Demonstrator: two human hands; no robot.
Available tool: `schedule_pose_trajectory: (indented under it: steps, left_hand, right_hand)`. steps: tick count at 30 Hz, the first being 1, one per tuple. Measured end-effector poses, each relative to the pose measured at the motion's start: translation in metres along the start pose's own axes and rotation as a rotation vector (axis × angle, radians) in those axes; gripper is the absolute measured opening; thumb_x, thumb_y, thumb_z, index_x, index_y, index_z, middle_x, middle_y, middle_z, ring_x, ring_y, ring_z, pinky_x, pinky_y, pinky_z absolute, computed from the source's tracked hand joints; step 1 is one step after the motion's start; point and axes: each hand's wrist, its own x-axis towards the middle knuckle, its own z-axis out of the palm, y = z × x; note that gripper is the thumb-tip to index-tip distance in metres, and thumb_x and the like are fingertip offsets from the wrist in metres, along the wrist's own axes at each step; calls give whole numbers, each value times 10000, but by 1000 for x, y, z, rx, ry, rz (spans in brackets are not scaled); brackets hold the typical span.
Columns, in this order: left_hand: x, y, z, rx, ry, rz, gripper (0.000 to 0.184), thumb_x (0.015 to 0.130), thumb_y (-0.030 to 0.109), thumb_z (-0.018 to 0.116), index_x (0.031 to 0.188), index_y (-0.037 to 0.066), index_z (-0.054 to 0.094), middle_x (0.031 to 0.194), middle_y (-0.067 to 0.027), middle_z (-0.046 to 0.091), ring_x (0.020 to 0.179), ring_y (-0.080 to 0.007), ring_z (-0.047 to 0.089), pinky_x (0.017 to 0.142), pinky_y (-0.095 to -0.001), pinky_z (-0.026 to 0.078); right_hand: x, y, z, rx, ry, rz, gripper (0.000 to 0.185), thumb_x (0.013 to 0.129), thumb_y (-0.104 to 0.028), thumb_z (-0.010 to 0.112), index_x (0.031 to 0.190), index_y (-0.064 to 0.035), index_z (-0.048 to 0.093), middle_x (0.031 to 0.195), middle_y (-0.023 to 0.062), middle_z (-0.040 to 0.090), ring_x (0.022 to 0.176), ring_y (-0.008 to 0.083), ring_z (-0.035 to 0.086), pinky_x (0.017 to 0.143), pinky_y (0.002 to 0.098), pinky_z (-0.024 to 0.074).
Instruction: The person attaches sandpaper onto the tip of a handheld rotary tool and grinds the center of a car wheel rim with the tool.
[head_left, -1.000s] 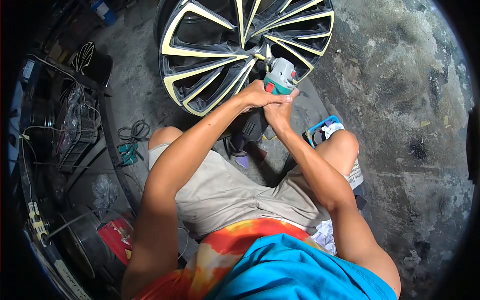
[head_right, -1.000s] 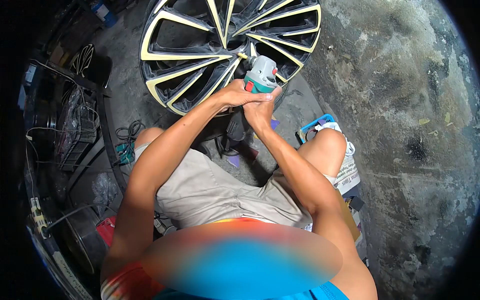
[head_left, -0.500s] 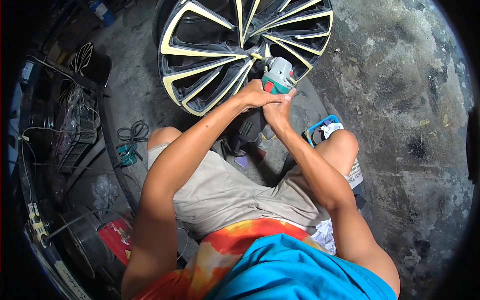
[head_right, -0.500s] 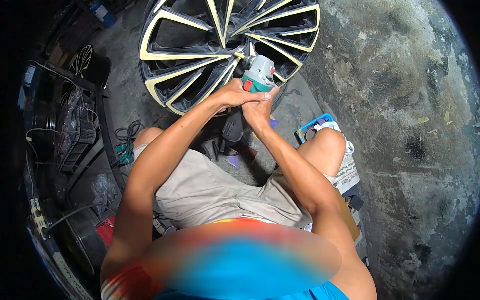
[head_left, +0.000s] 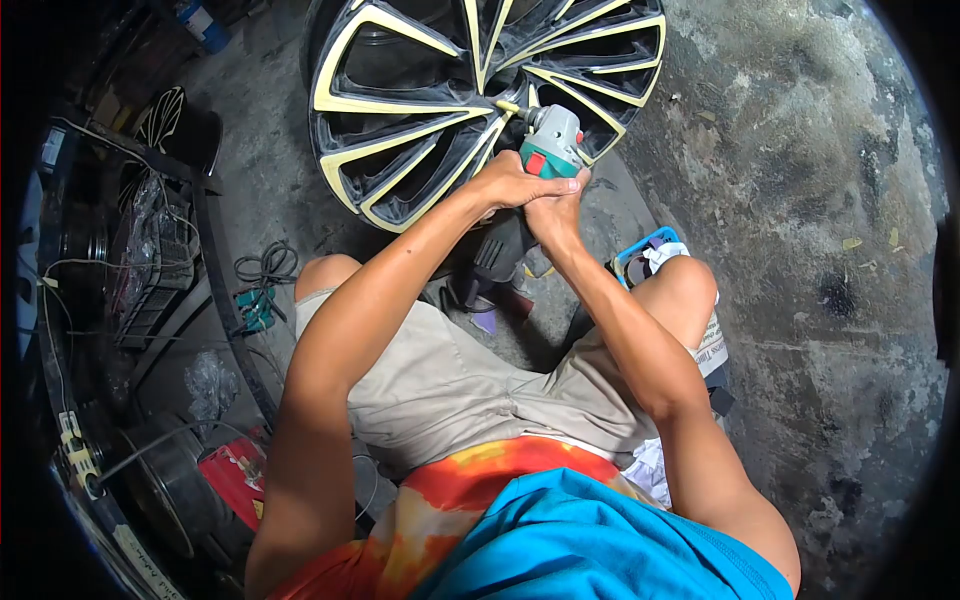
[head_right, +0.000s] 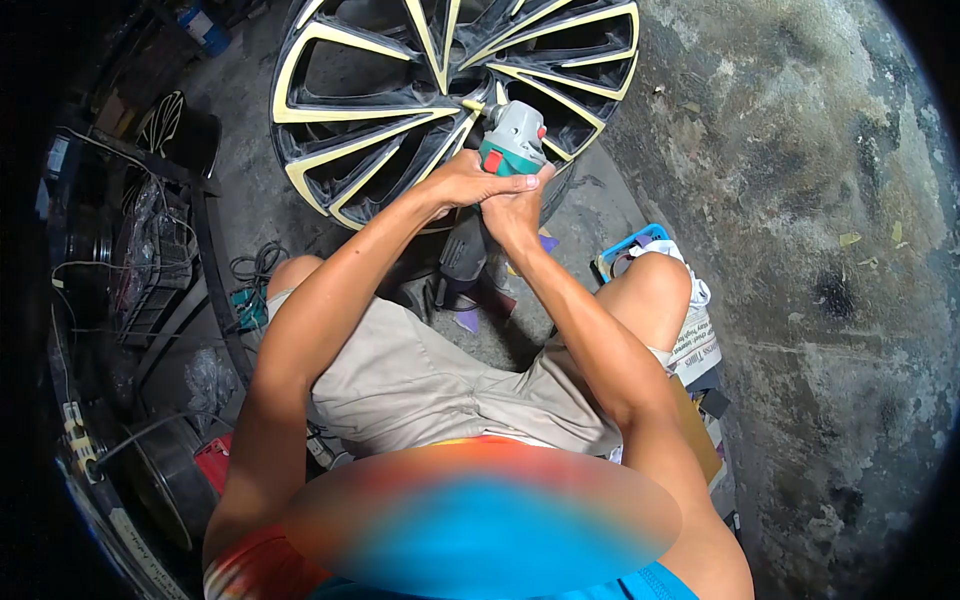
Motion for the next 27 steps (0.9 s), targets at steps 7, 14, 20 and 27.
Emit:
schedule_pose_trajectory:
  steps: [7,14,20,27]
  left_hand:
    - [-3,4,2,-6,-7,26,687,754,521,903,1196,19,749,1184,-129,740,1097,-187,691,1001,-341,509]
    - [-7,11,0,-14,-8,-14,763,731,539,912,1229,-7,720,1195,-141,731,1121,-196,681,1015,-334,499]
    - [-8,12,2,-65,63,24,807,653,584,931,1131,-40,748,1127,-178,740,1043,-232,708,956,-345,522]
    - [-2,11,-1,73,75,-19,799,726,600,886,1222,-5,724,1168,-135,732,1103,-201,677,998,-346,492]
  right_hand:
    - [-1,-2,-4,40,2,-22,798,809,-209,825,1326,3,256,1217,216,569,1121,305,627,947,417,514]
    - [1,-12,-4,87,-16,18,796,802,-192,831,1326,-7,262,1218,207,570,1119,297,630,941,421,520]
    - [7,-12,-5,23,-27,-67,798,799,-192,835,1312,-10,251,1193,205,577,1094,299,645,922,428,532]
    - [12,-9,-6,104,-79,-60,805,796,-200,836,1315,-8,251,1193,205,582,1094,305,649,915,435,536]
